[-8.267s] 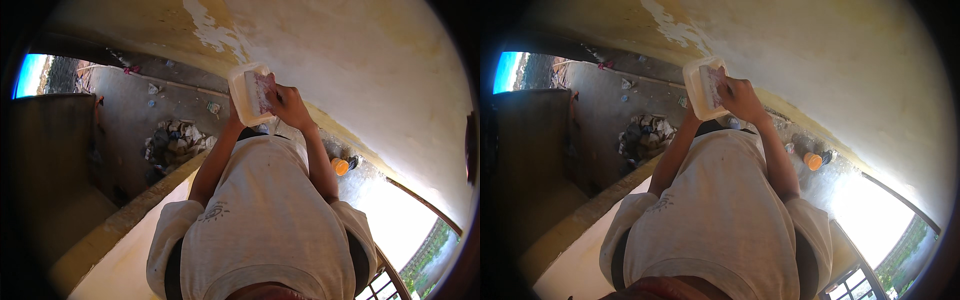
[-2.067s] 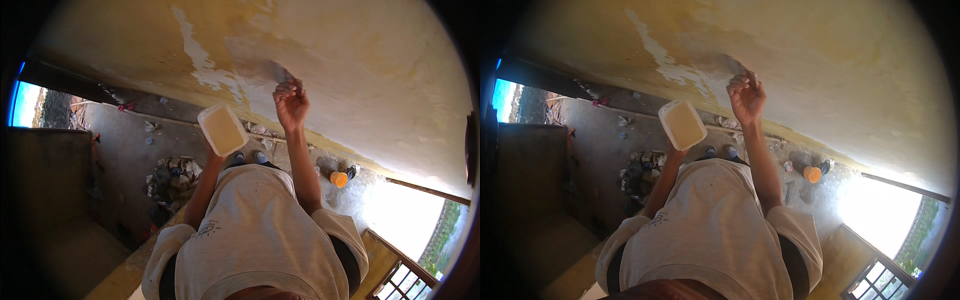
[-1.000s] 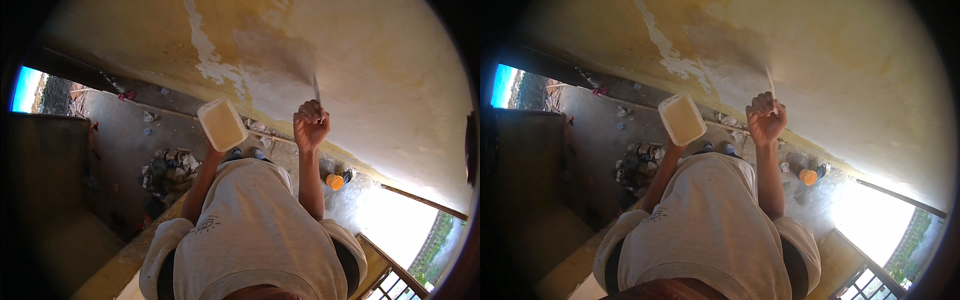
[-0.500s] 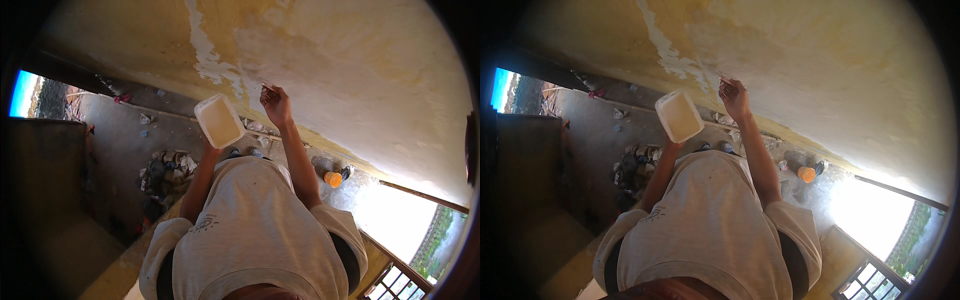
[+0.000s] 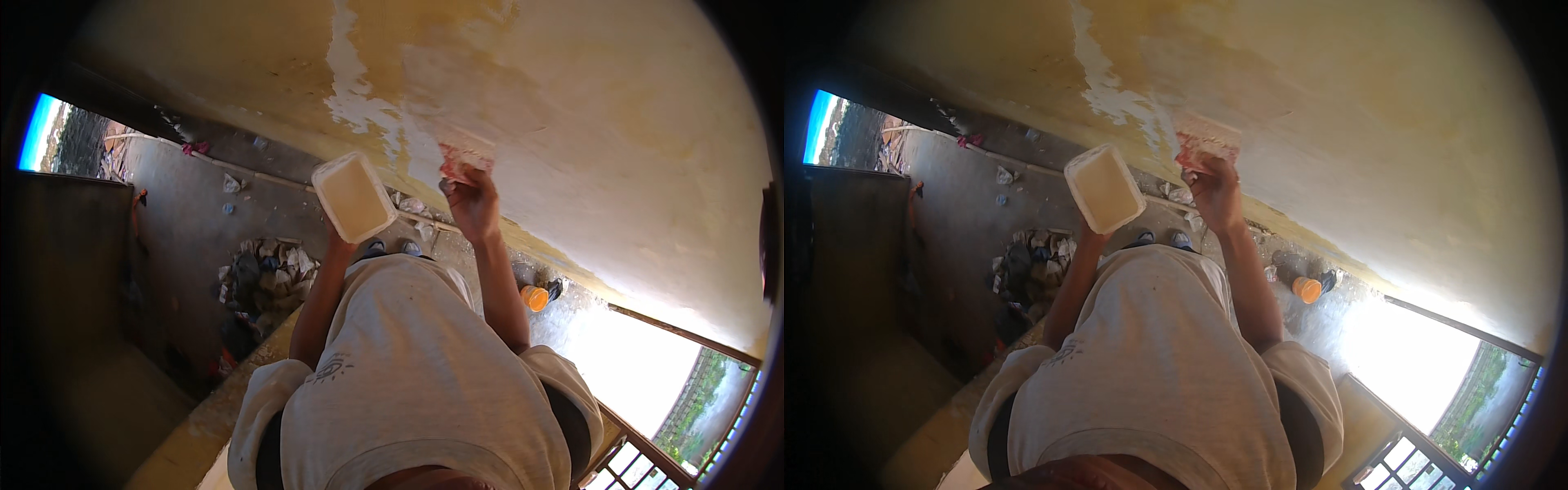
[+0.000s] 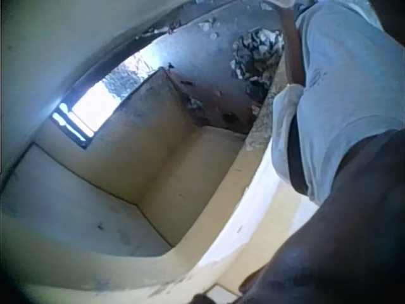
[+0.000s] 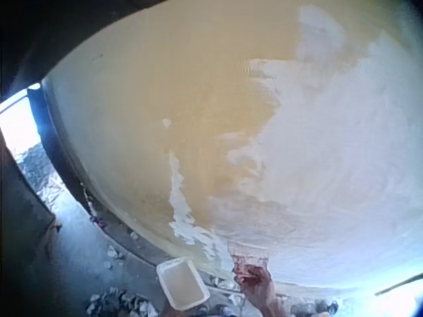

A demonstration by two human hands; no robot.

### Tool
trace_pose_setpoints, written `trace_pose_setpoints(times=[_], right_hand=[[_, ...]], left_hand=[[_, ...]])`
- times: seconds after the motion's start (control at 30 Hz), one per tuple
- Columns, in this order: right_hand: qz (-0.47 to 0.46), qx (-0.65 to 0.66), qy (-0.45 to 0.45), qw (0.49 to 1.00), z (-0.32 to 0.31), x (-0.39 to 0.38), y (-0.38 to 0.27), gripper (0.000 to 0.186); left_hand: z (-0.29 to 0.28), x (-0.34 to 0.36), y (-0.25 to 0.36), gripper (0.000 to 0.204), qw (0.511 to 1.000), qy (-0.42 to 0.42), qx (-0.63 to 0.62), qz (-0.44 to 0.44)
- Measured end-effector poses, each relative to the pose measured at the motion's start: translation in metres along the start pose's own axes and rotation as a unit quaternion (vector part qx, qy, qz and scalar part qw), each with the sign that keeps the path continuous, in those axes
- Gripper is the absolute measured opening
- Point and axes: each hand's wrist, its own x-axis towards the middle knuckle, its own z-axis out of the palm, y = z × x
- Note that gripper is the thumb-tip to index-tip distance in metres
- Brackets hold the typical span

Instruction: The person applies plaster to a section of an indoor wall by loading a scraper from a plastic container and spreading the material across the surface.

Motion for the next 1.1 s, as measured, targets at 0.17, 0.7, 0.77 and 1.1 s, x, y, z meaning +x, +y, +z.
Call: trace_pose_setpoints(times=[0.17, 0.7, 0.77, 1.1], right_hand=[[0.135, -0.073, 0.069, 0.986, -0.119, 0.046, 0.094, 0.018], [0.044, -0.033, 0.043, 0.998, 0.011, 0.075, 0.018, 0.024], [0.035, 0.029, -0.014, 0.999, 0.052, 0.072, -0.008, 0.028], [-0.065, 0.105, -0.058, 0.991, 0.067, 0.004, -0.010, 0.022]], left_hand=[[-0.005, -0.011, 0.014, 0.058, 0.906, -0.041, 0.388, 0.162], [-0.004, -0.006, 0.022, 0.056, 0.998, -0.019, -0.048, -0.027], [-0.001, -0.003, 0.023, 0.056, 0.995, -0.023, -0.086, -0.051], [0.005, 0.003, 0.027, 0.055, 0.979, -0.019, -0.179, -0.092]])
